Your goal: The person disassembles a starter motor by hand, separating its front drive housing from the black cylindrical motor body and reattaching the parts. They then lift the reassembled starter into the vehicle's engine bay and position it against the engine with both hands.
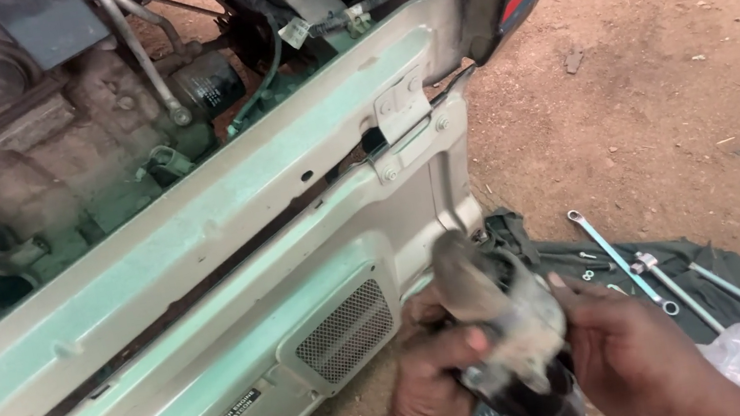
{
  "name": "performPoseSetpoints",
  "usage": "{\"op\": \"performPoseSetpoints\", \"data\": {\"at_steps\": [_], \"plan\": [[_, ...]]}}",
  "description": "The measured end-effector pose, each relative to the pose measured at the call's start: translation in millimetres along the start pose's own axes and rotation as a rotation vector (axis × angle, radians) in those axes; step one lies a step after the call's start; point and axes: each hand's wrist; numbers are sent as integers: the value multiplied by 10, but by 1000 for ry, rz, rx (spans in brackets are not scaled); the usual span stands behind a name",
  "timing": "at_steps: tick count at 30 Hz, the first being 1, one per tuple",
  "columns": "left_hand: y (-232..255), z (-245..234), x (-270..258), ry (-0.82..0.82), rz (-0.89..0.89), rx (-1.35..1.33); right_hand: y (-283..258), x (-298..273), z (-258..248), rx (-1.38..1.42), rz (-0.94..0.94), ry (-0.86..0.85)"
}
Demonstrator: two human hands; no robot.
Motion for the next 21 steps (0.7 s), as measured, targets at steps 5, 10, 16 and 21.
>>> {"op": "performPoseSetpoints", "data": {"at_steps": [5, 10, 16, 21], "plan": [[67, 82, 92, 0, 48, -119, -82, -178, -93, -400, 23, -178], [111, 58, 22, 212, 108, 25, 58, -268, 122, -321, -12, -452], [-78, 428, 92, 312, 95, -90, -284, -410, 282, -362, -192, -200], [-268, 583, -124, -25, 170, 539, -105, -390, 129, -405, -244, -59]]}}
Point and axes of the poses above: each hand's wrist, its own x-axis towards the middle knuckle, its own z-axis out of the palm, y = z × x, and after that the axes turned 7 degrees about -x, right-handed
